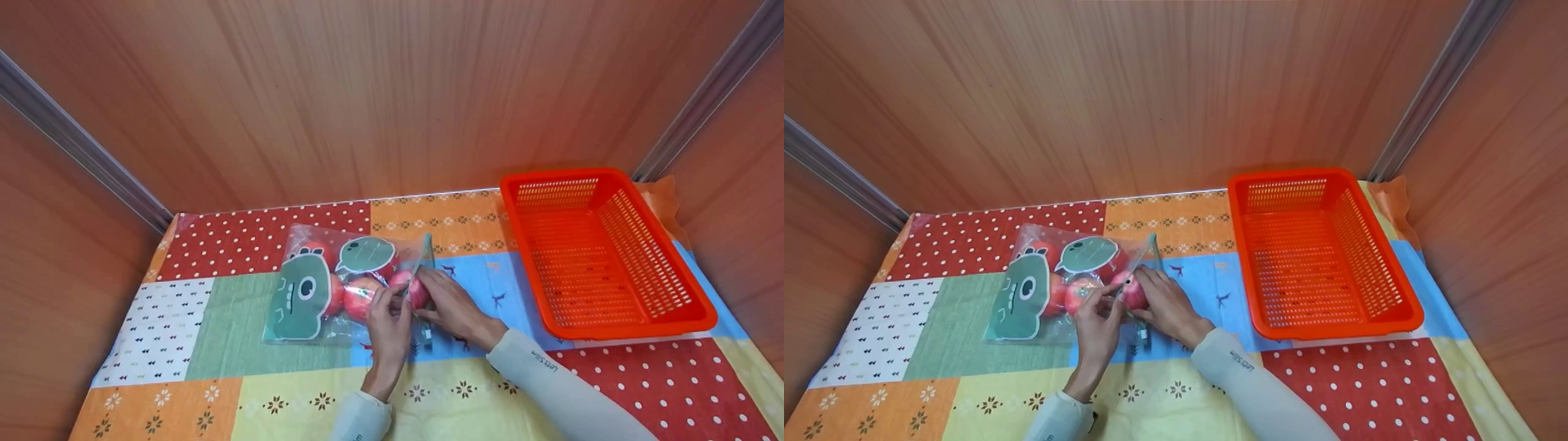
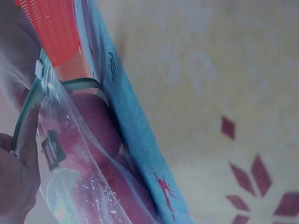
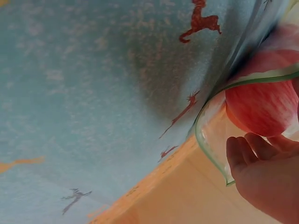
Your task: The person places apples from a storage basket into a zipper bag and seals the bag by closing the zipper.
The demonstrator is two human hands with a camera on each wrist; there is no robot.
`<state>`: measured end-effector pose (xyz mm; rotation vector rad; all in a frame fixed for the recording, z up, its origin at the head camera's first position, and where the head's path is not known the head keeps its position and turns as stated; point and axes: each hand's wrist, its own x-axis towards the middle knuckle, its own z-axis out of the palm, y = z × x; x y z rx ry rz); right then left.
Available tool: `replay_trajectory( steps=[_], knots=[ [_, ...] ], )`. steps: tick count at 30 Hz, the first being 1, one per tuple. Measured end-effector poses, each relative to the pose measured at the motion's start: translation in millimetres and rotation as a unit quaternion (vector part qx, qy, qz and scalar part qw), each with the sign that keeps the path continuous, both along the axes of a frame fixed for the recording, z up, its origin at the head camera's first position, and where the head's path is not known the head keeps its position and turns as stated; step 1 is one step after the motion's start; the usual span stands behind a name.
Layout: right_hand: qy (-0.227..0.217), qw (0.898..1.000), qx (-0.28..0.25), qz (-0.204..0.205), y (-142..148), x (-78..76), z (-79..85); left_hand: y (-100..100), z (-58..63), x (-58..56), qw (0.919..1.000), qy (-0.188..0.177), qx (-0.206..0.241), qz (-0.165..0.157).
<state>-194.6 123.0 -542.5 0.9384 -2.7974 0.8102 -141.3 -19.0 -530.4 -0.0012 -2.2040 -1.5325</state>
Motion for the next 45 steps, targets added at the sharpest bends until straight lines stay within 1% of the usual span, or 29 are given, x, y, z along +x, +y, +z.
replay_trajectory(
  steps=[6, 13, 19, 22, 27, 36, 40, 45],
  knots=[
    [0.004, 1.0, 0.003, -0.016, 7.9, 1.4, 0.4, -0.3, -0.9, 1.0, 0.9999, -0.012, 0.001, -0.005],
    [0.001, 0.998, -0.022, -0.051, 21.3, -1.9, 1.7, -0.9, -1.9, 0.9, 1.0, 0.0, 0.0, -0.008],
    [0.006, 0.996, -0.02, -0.09, 30.1, -13.2, 0.2, -1.4, -2.2, 1.2, 0.9999, 0.002, 0.008, -0.015],
    [0.022, 0.995, -0.017, -0.098, 31.7, -19.5, -0.6, -1.3, -1.8, 1.2, 0.9999, 0.002, 0.007, -0.015],
    [0.059, 0.993, 0.002, -0.105, 31.7, -27.8, -1.0, -0.4, -1.0, 0.9, 1.0, -0.005, 0.0, -0.006],
    [0.084, 0.991, 0.014, -0.105, 29.2, -44.8, -2.2, 0.2, 0.6, 3.3, 0.9998, -0.016, 0.007, -0.01],
    [0.072, 0.991, 0.022, -0.114, 26.5, -51.3, -2.2, -0.1, 0.5, 3.9, 0.9998, -0.018, 0.008, -0.011],
    [0.041, 0.992, 0.019, -0.116, 24.7, -57.1, -1.8, -1.1, 1.1, 3.6, 0.9999, -0.01, 0.004, -0.012]
  ],
)
